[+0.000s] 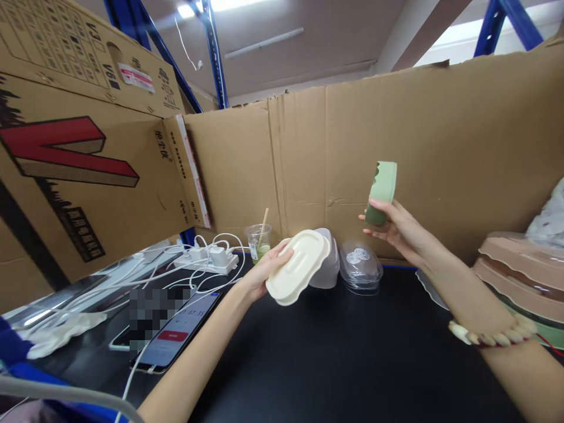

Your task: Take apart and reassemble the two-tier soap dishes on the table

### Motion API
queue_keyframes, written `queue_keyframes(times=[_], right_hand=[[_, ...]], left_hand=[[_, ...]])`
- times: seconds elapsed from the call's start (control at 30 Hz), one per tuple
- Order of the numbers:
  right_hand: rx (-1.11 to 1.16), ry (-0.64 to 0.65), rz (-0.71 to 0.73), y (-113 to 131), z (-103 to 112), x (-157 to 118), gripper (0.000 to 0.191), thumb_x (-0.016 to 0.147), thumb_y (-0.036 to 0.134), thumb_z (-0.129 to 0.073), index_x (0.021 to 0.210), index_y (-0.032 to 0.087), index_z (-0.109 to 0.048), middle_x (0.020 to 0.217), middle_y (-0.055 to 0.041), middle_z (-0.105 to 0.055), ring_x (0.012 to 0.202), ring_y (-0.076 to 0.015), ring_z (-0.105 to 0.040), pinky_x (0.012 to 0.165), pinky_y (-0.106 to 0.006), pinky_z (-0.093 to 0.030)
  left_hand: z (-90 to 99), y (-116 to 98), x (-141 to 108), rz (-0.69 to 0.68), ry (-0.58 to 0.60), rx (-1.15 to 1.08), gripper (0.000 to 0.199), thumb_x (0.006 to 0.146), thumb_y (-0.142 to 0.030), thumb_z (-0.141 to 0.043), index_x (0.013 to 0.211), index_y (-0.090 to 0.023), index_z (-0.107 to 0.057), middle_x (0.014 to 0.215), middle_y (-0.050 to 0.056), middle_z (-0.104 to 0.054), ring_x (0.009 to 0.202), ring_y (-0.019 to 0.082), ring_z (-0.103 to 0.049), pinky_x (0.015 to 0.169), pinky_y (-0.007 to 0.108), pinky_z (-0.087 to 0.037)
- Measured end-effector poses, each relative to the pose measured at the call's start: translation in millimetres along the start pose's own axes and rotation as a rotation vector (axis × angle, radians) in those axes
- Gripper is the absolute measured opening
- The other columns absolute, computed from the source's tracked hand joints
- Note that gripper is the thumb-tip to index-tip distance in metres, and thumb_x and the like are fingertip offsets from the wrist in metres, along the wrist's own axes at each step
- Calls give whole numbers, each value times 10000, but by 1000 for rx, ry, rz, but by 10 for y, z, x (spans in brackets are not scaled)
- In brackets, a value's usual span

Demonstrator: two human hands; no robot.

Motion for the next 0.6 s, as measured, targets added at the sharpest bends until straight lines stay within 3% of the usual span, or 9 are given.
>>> queue_keyframes(times=[0.07, 0.17, 0.23, 0.33, 0.5, 0.6], right_hand=[[-151, -38, 37, -27, -36, -3, 568, 619, 574, -620, 1067, 256, -477, 1197, -69, -478, 1126, -274, -474, 805, -385, -525], [-486, -186, 139, -60, -61, -25, 581, 615, 549, -645, 1083, 222, -537, 1232, -116, -411, 1163, -305, -434, 910, -442, -455], [-667, -236, 258, -78, -105, -48, 547, 630, 526, -652, 1067, 205, -579, 1263, -129, -359, 1186, -321, -412, 970, -455, -399], [-808, -178, 362, -164, -217, -68, 514, 633, 514, -671, 1044, 212, -620, 1277, -118, -352, 1148, -339, -455, 949, -487, -408], [-861, -74, 393, -357, -405, -91, 436, 639, 444, -713, 1024, 249, -650, 1258, -80, -433, 1063, -294, -538, 890, -470, -463], [-887, -17, 362, -471, -491, -100, 448, 633, 425, -729, 1036, 249, -644, 1271, -73, -452, 1041, -277, -559, 870, -446, -483]], left_hand=[[109, -57, 33, -34, -175, 7, 276, 813, -140, -592, 1085, -99, -575, 894, 89, -641, 585, 119, -597, 536, 185, -495], [226, -121, 30, -70, -396, 5, 378, 844, -85, -532, 1219, -104, -486, 827, 67, -644, 538, 99, -583, 485, 158, -464], [245, -133, 32, -64, -408, -7, 542, 808, -22, -553, 1315, -119, -387, 828, 60, -645, 555, 100, -594, 502, 152, -466], [262, -119, 59, -74, -361, -45, 720, 746, 66, -563, 1381, -125, -283, 912, 79, -644, 665, 101, -623, 624, 155, -494], [364, -43, 127, -91, -391, 33, 817, 701, 69, -617, 1400, -158, -261, 1138, 102, -581, 935, 130, -604, 843, 191, -470], [435, -3, 156, -99, -423, 134, 796, 711, 7, -651, 1395, -170, -285, 1235, 112, -518, 1050, 170, -557, 898, 239, -455]])
Point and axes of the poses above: each hand's wrist, its own x-axis towards the middle knuckle, its own z-axis out of the back of the hand, y = z × x, the point moved 4 cm from there along x, towards the middle knuckle
